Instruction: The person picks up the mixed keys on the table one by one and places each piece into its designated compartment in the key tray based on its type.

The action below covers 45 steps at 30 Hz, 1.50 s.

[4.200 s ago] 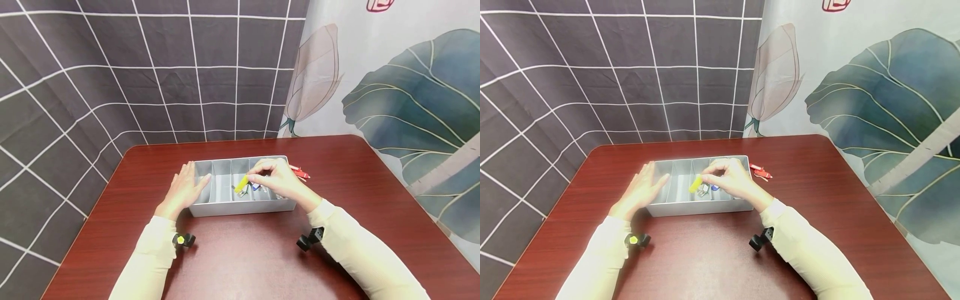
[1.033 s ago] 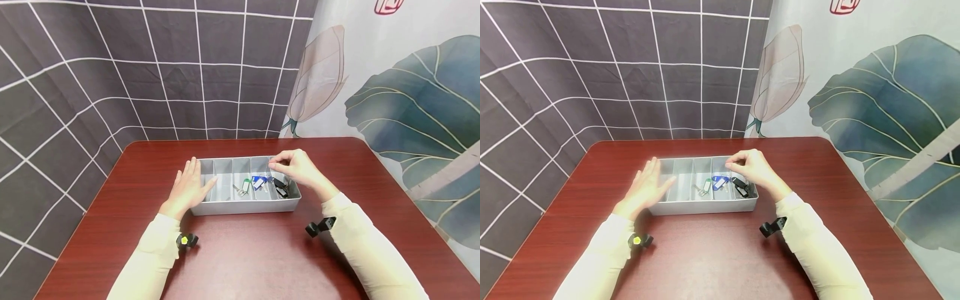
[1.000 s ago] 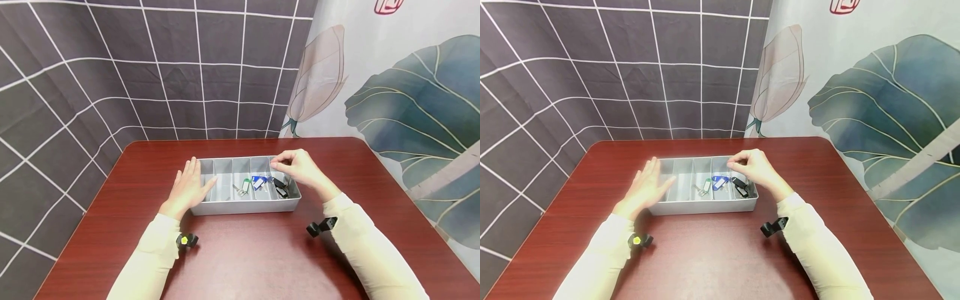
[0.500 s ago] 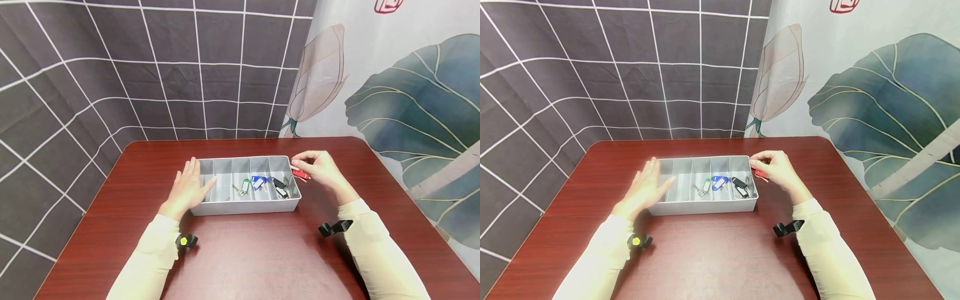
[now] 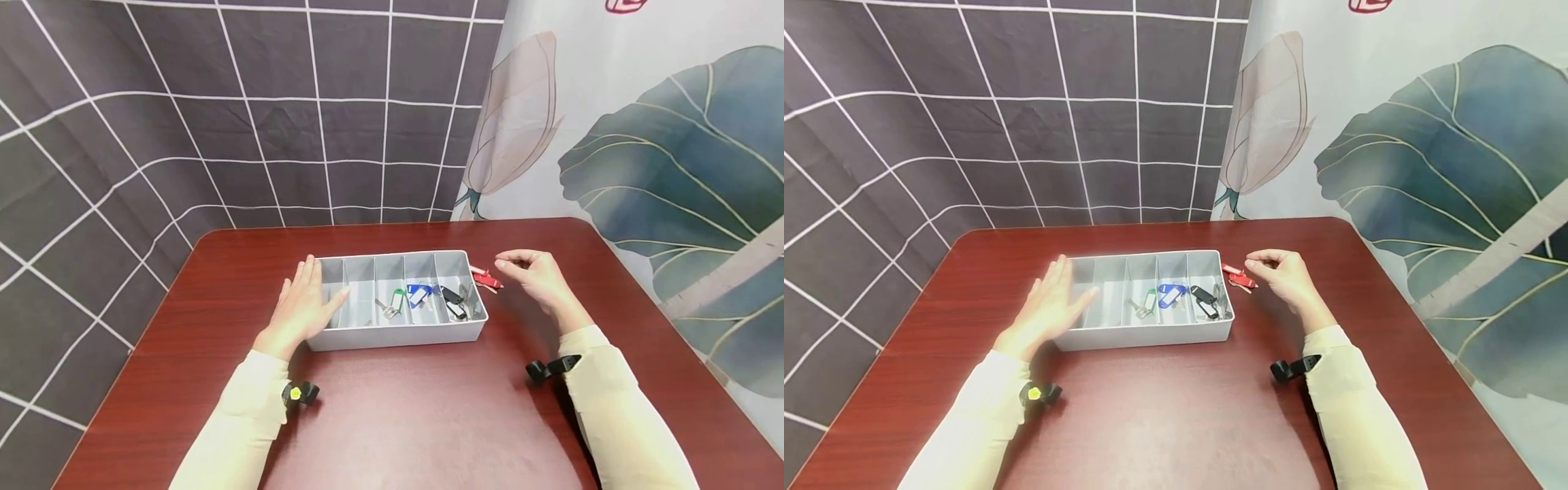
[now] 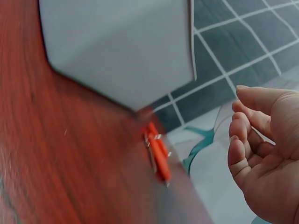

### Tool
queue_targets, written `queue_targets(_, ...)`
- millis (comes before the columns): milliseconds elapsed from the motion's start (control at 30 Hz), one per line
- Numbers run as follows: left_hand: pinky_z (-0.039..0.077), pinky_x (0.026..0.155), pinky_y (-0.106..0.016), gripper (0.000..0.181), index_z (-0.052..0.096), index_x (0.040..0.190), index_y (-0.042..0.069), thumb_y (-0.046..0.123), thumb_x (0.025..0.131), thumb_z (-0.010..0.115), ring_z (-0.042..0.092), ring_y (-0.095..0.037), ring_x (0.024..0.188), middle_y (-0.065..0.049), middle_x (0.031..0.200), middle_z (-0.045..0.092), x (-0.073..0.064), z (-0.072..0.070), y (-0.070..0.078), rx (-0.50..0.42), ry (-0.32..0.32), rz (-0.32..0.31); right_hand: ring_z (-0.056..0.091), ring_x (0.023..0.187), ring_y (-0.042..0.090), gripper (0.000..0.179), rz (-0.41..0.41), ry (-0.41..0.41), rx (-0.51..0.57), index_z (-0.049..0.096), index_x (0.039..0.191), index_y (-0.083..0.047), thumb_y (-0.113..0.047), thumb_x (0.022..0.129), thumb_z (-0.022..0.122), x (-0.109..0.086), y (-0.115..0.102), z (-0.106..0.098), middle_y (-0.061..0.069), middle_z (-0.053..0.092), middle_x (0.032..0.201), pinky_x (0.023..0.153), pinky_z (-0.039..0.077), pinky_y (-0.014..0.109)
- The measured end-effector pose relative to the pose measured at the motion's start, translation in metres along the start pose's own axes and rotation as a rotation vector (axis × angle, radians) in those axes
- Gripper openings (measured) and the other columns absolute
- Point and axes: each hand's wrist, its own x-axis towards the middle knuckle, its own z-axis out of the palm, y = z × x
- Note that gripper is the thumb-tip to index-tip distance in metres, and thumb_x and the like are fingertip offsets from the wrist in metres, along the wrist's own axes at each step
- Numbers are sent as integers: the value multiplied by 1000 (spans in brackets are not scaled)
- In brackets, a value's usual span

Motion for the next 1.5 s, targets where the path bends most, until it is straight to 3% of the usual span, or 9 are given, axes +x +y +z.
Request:
queue_targets(133, 9, 114, -58, 100, 9, 153, -1, 70, 90, 39, 7, -35, 146, -18, 159, 7, 1, -3, 0, -6, 12, 5, 56, 93, 16, 47, 42, 1, -13, 67, 119, -1, -36, 88, 70, 4, 10, -2, 16, 66, 115, 69, 49, 19)
queue_targets(333, 10, 114, -58, 95, 10, 152, -2, 63, 92, 44, 7, -35, 146, -18, 159, 7, 1, -3, -1, -5, 12, 1, 55, 92, 17, 47, 110, -6, -6, 65, 121, -1, -35, 88, 71, 7, 25, -2, 15, 64, 117, 71, 47, 21)
queue_targets(567, 10, 114, -57, 97, 11, 152, -2, 68, 91, 40, 7, -34, 146, -18, 159, 8, 2, -2, 0, -1, 14, 11, 57, 81, 10, 47, 151, -19, 59, 64, 122, 0, -30, 87, 72, 7, 44, 3, -2, 67, 100, 65, 47, 21)
queue_targets(667, 9, 114, -57, 96, 9, 153, -2, 66, 92, 40, 5, -33, 146, -17, 160, 6, 2, -3, 1, -3, 2, 9, 56, 81, 8, 45, 158, -30, 54, 63, 123, 1, -27, 88, 72, 5, 51, 4, 3, 67, 99, 64, 47, 19)
queue_targets(800, 8, 114, -57, 95, 8, 153, -2, 64, 92, 41, 3, -32, 147, -17, 160, 5, 2, -3, 3, 2, -8, 7, 55, 82, 6, 43, 160, -46, 31, 64, 122, 1, -24, 88, 72, 4, 56, 5, 11, 67, 103, 67, 46, 17)
queue_targets(1133, 10, 114, -58, 97, 13, 152, -2, 68, 91, 40, 8, -34, 146, -18, 159, 9, -1, -1, 1, 0, 10, 8, 59, 83, 13, 47, 172, -81, -67, 65, 121, -1, -29, 84, 76, 5, 58, 10, 15, 68, 107, 67, 48, 18)
queue_targets(1500, 11, 114, -57, 98, 13, 152, -3, 70, 91, 37, 9, -35, 146, -18, 159, 10, -4, 2, 2, -10, 18, 11, 59, 79, 14, 40, 146, -92, -182, 68, 115, -1, -22, 83, 76, 7, 59, 11, 10, 69, 94, 64, 47, 18)
